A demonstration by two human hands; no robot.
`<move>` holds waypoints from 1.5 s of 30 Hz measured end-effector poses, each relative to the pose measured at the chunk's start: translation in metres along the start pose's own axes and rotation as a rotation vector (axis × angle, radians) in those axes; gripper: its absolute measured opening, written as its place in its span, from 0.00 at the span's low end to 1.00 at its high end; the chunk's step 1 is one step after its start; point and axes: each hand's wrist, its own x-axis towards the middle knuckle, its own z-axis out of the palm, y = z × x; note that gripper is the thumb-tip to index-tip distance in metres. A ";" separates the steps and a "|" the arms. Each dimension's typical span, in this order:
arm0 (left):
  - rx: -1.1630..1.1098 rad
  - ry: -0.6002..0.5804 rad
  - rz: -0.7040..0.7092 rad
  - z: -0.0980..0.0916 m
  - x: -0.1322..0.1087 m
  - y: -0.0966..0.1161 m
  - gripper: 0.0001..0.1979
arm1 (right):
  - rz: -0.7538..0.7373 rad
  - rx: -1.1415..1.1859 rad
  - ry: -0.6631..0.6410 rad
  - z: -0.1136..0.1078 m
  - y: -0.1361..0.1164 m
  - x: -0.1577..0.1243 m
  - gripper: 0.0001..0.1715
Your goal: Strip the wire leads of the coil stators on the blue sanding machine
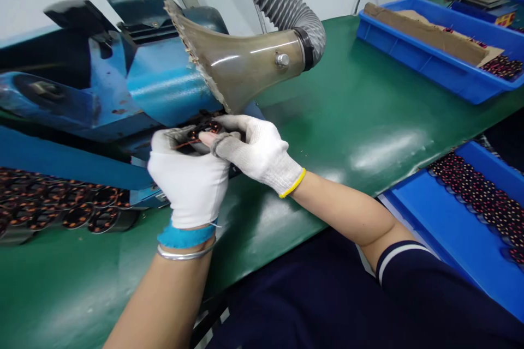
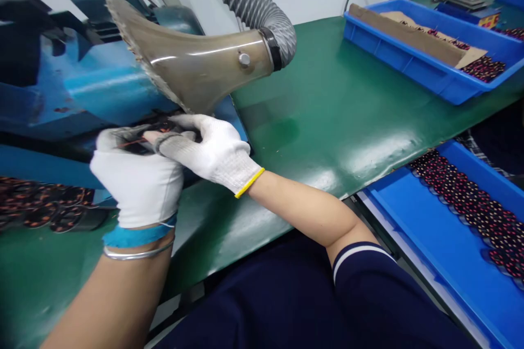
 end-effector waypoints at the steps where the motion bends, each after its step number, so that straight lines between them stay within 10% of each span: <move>1: -0.035 -0.001 0.025 -0.003 -0.005 -0.003 0.22 | -0.003 -0.034 0.034 0.001 -0.003 -0.004 0.37; 11: -0.202 -0.078 0.229 -0.021 -0.029 -0.038 0.32 | -0.152 -0.164 -0.047 -0.003 -0.020 -0.018 0.19; 20: -0.224 0.025 0.134 -0.019 -0.027 -0.033 0.35 | 0.045 0.418 0.238 0.007 -0.006 -0.014 0.21; 28: -0.179 -0.180 0.082 -0.027 -0.027 -0.036 0.37 | 0.140 -0.164 -0.055 0.011 -0.010 -0.024 0.45; 45: 0.362 -0.270 -0.059 -0.032 0.012 0.043 0.22 | 0.005 0.130 0.099 0.021 0.016 0.003 0.25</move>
